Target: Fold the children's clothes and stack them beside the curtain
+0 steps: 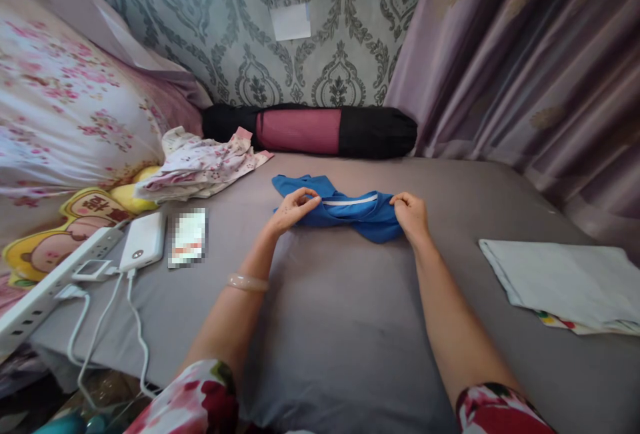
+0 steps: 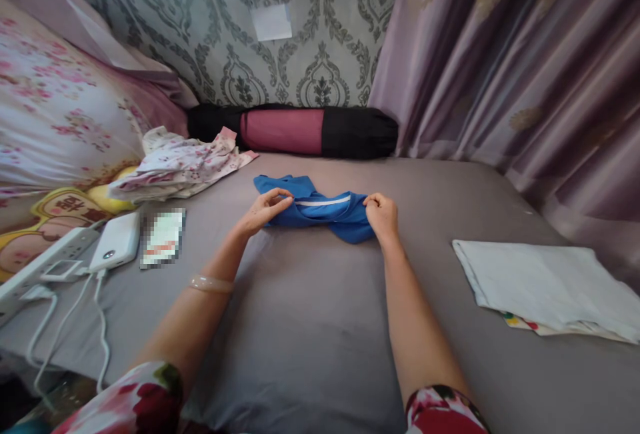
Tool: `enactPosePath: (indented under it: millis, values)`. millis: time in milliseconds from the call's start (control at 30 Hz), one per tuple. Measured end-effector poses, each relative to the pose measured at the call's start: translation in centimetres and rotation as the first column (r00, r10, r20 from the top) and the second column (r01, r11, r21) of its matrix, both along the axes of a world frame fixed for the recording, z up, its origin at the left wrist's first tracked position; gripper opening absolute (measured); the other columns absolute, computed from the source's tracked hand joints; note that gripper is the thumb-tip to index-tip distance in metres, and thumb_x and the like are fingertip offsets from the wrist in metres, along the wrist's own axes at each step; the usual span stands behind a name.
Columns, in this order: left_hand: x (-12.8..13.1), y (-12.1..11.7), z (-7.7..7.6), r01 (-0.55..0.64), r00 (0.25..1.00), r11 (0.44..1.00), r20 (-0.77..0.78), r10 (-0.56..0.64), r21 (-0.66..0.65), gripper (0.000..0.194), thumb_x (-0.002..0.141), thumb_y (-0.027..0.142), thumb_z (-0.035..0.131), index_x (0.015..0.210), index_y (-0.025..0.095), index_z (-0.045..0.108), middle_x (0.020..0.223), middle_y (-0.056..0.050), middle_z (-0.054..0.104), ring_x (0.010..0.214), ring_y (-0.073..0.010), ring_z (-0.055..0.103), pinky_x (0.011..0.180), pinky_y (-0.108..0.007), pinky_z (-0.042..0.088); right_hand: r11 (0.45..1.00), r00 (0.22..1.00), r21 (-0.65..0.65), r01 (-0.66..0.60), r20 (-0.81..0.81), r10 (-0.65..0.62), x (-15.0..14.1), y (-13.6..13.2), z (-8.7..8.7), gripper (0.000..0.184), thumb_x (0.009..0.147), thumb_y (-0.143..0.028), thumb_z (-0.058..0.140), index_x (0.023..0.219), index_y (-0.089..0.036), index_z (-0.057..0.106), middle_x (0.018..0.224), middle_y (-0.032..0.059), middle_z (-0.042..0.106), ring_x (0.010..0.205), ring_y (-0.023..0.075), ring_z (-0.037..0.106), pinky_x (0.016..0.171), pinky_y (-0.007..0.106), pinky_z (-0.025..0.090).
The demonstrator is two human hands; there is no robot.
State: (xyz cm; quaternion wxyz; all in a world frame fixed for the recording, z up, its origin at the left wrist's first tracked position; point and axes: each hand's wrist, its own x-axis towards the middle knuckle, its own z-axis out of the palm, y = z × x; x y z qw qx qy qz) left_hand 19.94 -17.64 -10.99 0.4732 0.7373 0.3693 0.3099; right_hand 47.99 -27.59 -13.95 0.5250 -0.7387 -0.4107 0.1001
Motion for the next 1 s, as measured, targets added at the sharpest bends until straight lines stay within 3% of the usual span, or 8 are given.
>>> enactPosePath:
  millis: [233,400,533,667,767,900,1000]
  values:
    - [-0.5,0.8,-2.4,0.032,0.999,0.998,-0.017,-0.031,0.045,0.042,0.067,0.05,0.074,0.094,0.019,0.068,0.085,-0.001,0.064,0.083,-0.0164,0.056,0.074,-0.026,0.042,0.998,0.999,-0.032,-0.051,-0.014,0.051,-0.3,-0.2,0.5,0.031,0.07,-0.028,0.05,0.096,-0.02,0.066,0.05,-0.0059,0.05,0.053,0.0165,0.05,0.061,0.029,0.04]
    - [-1.3,0.9,-2.7,0.02,0.997,0.997,-0.078,-0.015,0.068,0.039,0.066,0.048,0.074,0.091,0.018,0.07,0.085,-0.002,0.066,0.081,-0.0166,0.057,0.074,-0.027,0.044,0.985,0.979,0.01,-0.172,0.117,0.169,-0.6,-0.3,0.8,0.028,0.08,-0.042,0.052,0.084,-0.02,0.069,0.085,0.0072,0.071,0.084,0.0233,0.064,0.08,0.037,0.047]
    - [-1.8,0.8,-2.8,-0.015,0.989,0.995,-0.142,0.029,0.099,0.035,0.067,0.047,0.072,0.085,0.017,0.07,0.079,-0.002,0.066,0.077,-0.0166,0.057,0.068,-0.026,0.045,0.969,0.947,-0.039,-0.245,0.203,0.248,-0.8,-0.3,1.0,0.025,0.078,-0.043,0.058,0.079,-0.02,0.068,0.083,0.0069,0.072,0.082,0.0232,0.065,0.08,0.037,0.048]
    - [-1.8,0.9,-3.1,-0.034,0.984,0.987,-0.168,0.061,0.159,0.03,0.072,0.045,0.067,0.081,0.017,0.069,0.078,-0.002,0.065,0.077,-0.0165,0.057,0.069,-0.027,0.046,0.94,0.922,-0.058,-0.337,0.184,0.342,-0.9,-0.5,1.4,0.021,0.075,-0.035,0.063,0.087,-0.02,0.068,0.083,0.0042,0.07,0.08,0.0202,0.063,0.08,0.035,0.049]
    - [-1.6,1.0,-3.1,-0.063,0.981,0.973,-0.165,0.101,0.22,0.024,0.074,0.041,0.065,0.081,0.017,0.069,0.084,-0.003,0.064,0.078,-0.0163,0.057,0.072,-0.028,0.047,0.906,0.882,-0.086,-0.415,0.206,0.423,-1.0,-0.7,1.9,0.029,0.073,-0.024,0.06,0.101,-0.019,0.068,0.085,0.0026,0.066,0.08,0.0177,0.061,0.08,0.033,0.048]
    - [-1.3,1.1,-2.7,-0.131,0.973,0.955,-0.149,0.175,0.266,0.02,0.074,0.035,0.065,0.083,0.018,0.071,0.088,-0.004,0.062,0.078,-0.0157,0.057,0.073,-0.029,0.048,0.896,0.853,-0.138,-0.422,0.275,0.444,-1.3,-1.0,2.4,0.037,0.07,-0.014,0.054,0.103,-0.017,0.069,0.085,0.0029,0.06,0.076,0.0159,0.057,0.078,0.03,0.048]
    - [-1.1,1.0,-2.4,-0.179,0.968,0.94,-0.118,0.221,0.291,0.02,0.075,0.035,0.064,0.084,0.019,0.071,0.083,-0.003,0.063,0.075,-0.0154,0.055,0.073,-0.029,0.047,0.896,0.849,-0.154,-0.416,0.287,0.444,-1.6,-1.1,2.7,0.03,0.073,-0.019,0.057,0.099,-0.018,0.071,0.084,0.0027,0.059,0.076,0.0162,0.057,0.078,0.031,0.047]
